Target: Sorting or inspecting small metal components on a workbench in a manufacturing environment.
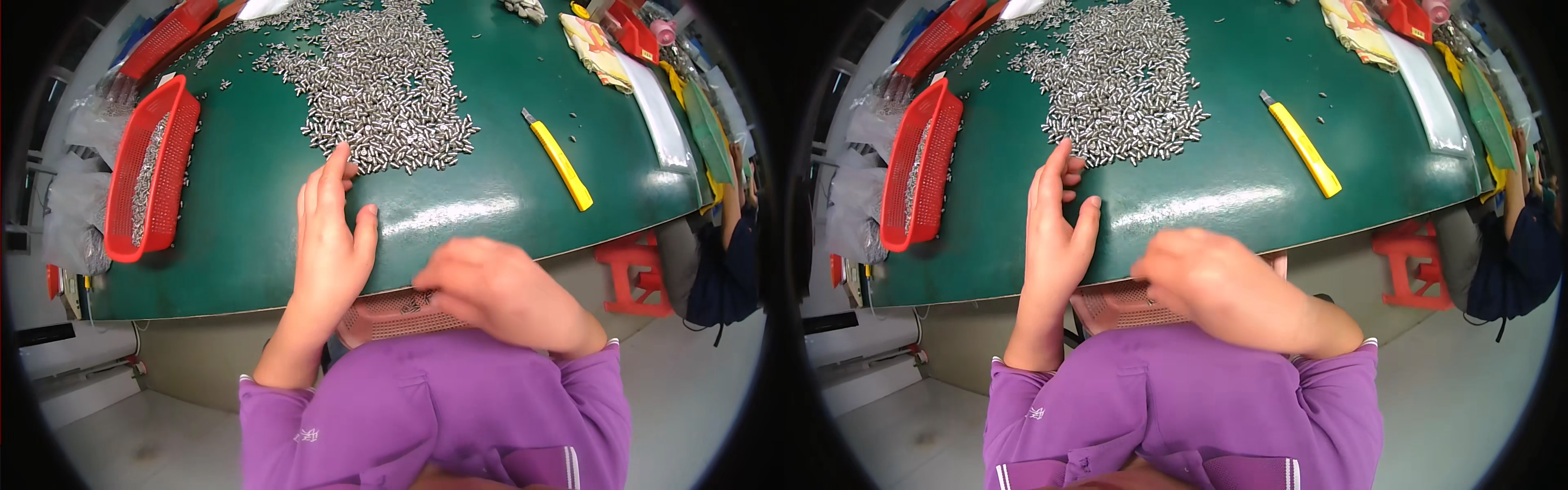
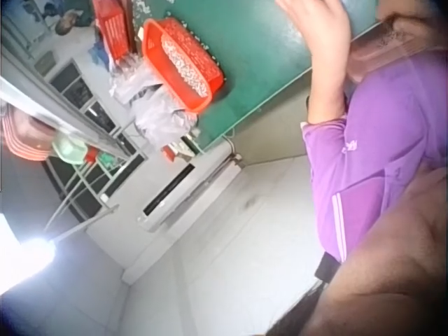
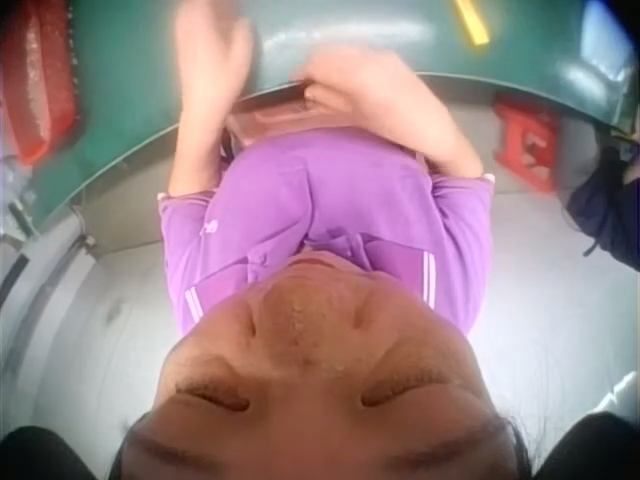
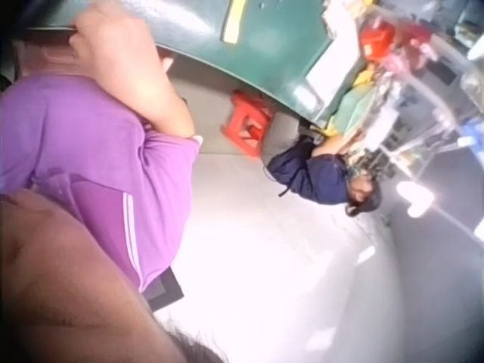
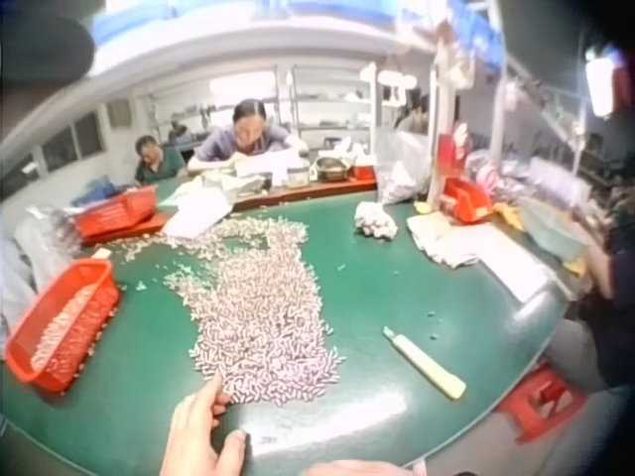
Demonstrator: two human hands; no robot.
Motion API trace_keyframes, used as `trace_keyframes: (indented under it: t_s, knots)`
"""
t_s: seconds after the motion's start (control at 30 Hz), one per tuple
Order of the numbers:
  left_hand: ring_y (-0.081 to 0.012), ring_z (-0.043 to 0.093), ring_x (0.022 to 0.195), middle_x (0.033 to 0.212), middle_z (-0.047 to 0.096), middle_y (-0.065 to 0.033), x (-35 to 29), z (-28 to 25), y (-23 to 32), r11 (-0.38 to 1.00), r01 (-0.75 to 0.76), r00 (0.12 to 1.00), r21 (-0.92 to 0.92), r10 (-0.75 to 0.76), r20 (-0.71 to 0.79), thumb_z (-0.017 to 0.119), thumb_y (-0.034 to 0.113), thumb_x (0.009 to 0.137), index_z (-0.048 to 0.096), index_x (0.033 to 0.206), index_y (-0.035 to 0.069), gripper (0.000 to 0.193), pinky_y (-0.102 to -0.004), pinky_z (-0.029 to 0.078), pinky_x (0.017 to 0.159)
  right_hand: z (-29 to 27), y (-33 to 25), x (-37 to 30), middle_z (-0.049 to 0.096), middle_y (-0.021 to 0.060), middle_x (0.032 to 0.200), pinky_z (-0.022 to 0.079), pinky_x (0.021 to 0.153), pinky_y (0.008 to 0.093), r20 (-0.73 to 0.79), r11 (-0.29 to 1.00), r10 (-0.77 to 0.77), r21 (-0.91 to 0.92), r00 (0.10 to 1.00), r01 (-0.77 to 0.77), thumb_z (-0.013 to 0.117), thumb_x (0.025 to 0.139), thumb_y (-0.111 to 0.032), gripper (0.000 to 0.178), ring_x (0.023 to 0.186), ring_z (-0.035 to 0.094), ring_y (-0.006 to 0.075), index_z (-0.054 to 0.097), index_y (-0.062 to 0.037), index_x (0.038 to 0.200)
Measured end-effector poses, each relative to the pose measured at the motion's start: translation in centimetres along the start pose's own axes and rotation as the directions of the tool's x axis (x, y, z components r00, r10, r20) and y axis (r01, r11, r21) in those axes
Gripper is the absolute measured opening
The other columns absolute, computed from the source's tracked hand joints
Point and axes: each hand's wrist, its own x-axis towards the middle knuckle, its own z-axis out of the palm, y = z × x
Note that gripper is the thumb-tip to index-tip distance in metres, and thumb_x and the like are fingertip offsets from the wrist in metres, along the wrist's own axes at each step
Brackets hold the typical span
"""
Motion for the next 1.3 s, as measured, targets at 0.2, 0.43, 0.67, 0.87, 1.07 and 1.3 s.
trace_keyframes:
  t_s: [0.2, 0.43, 0.67, 0.87, 1.07, 1.3]
  knots:
    - [-0.0382, 0.056, 0.111, 0.121, 0.057, -0.0210, 1.4, 0.2, 0.2, 0.993, -0.024, 0.998, 0.112, 0.016, 0.067, 0.065, -0.007, 0.085, 0.034, 0.150, -0.006, 0.072, -0.0468, 0.046, 0.100, -0.2, 3.3, 3.7, 0.060, 0.0190, 0.110, 0.051, 0.088, 0.0466, -0.426, 0.949, 0.030, -0.272, 0.904, -0.159, 0.068, 0.084, 0.000, 0.035, 0.100, 0.060, 0.0386, 0.062, 0.0042, 0.118]
    - [-0.0300, 0.061, 0.101, 0.111, 0.061, -0.0154, 1.0, 0.7, 1.5, 0.995, 0.046, 0.993, -0.090, -0.036, 0.109, 0.065, -0.012, 0.083, 0.044, 0.147, 0.000, 0.069, -0.0395, 0.055, 0.086, 1.8, 3.9, 5.2, 0.059, 0.0171, 0.103, 0.050, 0.085, 0.0463, -0.423, 0.982, 0.040, -0.152, 0.905, -0.114, 0.065, 0.084, 0.001, 0.022, 0.096, 0.058, 0.0373, 0.064, 0.0037, 0.106]
    - [-0.0256, 0.062, 0.095, 0.105, 0.063, -0.0115, -0.3, 0.8, 0.7, 0.983, -0.023, 0.994, -0.182, 0.042, 0.101, 0.067, -0.012, 0.083, 0.048, 0.147, 0.003, 0.069, -0.0372, 0.054, 0.082, 2.1, 4.0, 4.0, 0.062, 0.0148, 0.102, 0.051, 0.086, 0.0449, -0.415, 0.990, 0.028, -0.115, 0.909, -0.083, 0.067, 0.085, -0.001, 0.020, 0.099, 0.060, 0.0360, 0.065, -0.0016, 0.105]
    - [-0.0255, 0.061, 0.092, 0.104, 0.063, -0.0108, -0.2, 0.8, 0.8, 0.982, -0.012, 0.995, -0.188, 0.030, 0.096, 0.067, -0.012, 0.082, 0.048, 0.147, 0.003, 0.069, -0.0368, 0.054, 0.081, 2.0, 4.0, 3.8, 0.062, 0.0126, 0.101, 0.051, 0.084, 0.0440, -0.408, 0.993, 0.073, -0.052, 0.910, -0.103, 0.070, 0.084, -0.001, 0.021, 0.097, 0.061, 0.0347, 0.065, -0.0030, 0.104]
    - [-0.0258, 0.060, 0.091, 0.102, 0.063, -0.0102, -0.5, 0.6, 0.8, 0.986, -0.052, 0.991, -0.157, 0.070, 0.113, 0.068, -0.012, 0.081, 0.049, 0.146, 0.003, 0.069, -0.0371, 0.052, 0.081, 2.0, 3.9, 3.7, 0.058, 0.0111, 0.096, 0.049, 0.081, 0.0423, -0.385, 0.993, 0.007, -0.108, 0.923, -0.053, 0.071, 0.081, -0.001, 0.021, 0.091, 0.059, 0.0318, 0.064, -0.0034, 0.101]
    - [-0.0260, 0.059, 0.091, 0.099, 0.062, -0.0096, -0.4, 0.4, 0.9, 0.984, -0.060, 0.987, -0.165, 0.083, 0.137, 0.067, -0.013, 0.079, 0.054, 0.141, 0.003, 0.065, -0.0371, 0.051, 0.081, 1.9, 3.8, 3.9, 0.055, 0.0104, 0.093, 0.048, 0.080, 0.0412, -0.401, 0.991, -0.004, -0.125, 0.916, -0.051, 0.071, 0.081, -0.001, 0.018, 0.088, 0.058, 0.0306, 0.062, -0.0032, 0.097]
